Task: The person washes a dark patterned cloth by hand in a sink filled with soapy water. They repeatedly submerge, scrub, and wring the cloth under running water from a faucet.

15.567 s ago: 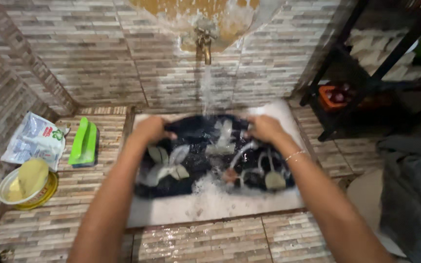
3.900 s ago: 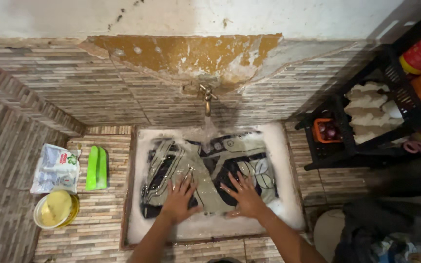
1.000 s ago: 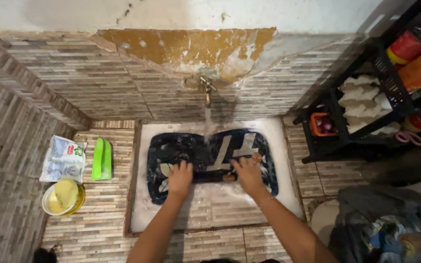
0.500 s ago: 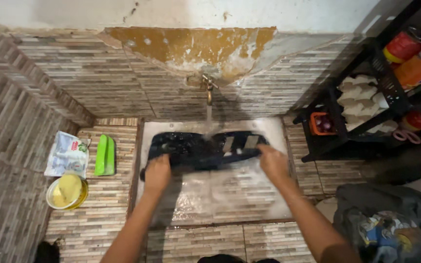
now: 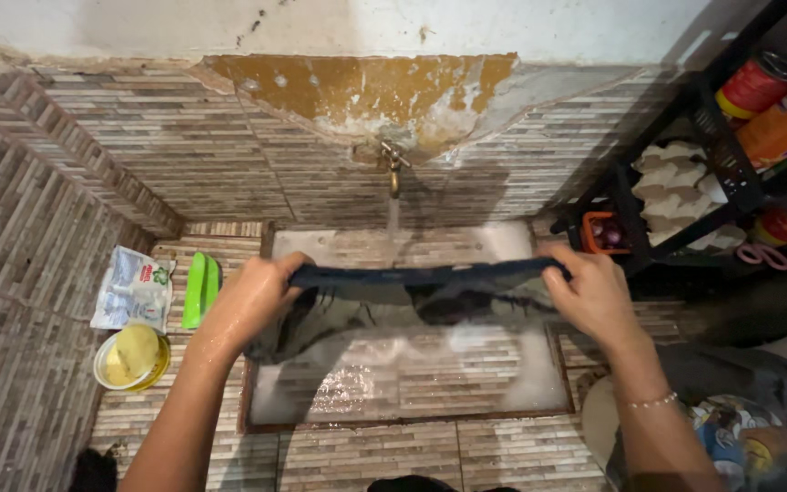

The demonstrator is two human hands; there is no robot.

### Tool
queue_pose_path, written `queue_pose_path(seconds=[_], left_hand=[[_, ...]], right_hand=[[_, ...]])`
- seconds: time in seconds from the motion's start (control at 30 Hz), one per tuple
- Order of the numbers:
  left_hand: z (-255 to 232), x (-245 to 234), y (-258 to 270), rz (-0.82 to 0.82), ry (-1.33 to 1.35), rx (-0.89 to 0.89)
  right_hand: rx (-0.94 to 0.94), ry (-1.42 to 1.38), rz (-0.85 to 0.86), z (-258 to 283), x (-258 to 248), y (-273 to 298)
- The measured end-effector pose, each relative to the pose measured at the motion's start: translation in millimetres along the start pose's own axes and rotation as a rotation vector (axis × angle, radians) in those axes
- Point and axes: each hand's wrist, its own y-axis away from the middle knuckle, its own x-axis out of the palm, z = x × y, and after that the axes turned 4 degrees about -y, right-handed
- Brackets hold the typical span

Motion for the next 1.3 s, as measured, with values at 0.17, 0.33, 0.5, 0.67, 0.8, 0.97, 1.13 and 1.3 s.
queue_pose_path(seconds=[0.17, 0.33, 0.5, 0.67, 0.8, 0.97, 1.13, 1.3], left_hand=[[33.8, 38.4, -18.2, 0.181, 0.054, 0.099], [86.5, 127.6, -84.7, 0.491, 0.004, -0.012], [117.7, 209.9, -137.7, 0.548, -0.003, -0.013], [120.9, 249.9, -147.7, 0.159, -0.221, -0.15], [100.7, 299.8, -144.2, -0.414, -0.286, -0.108], [35.8, 306.7, -66.3, 0.144, -0.308, -0.089], [19.9, 294.9, -19.7, 0.236, -0.191, -0.223], [36.7, 297.5, -30.4, 0.322, -0.235, -0.127]], right_hand=[[0.051, 0.002, 0.164, -28.2, 20.7, -2.0], [0.108, 0.08, 0.364, -86.6, 97.3, -27.6], [0.127, 0.245, 0.466, -147.4, 200.2, -44.9], [0.086, 0.304, 0.331, -183.9, 261.8, -63.0], [-0.074, 0.322, -0.067, -164.3, 286.3, -53.0], [-0.058, 0.411, 0.244, -102.3, 305.7, 24.2], [0.085, 0.364, 0.463, -94.0, 309.7, 62.0], [0.018, 0.401, 0.397, -101.2, 311.6, 55.2]])
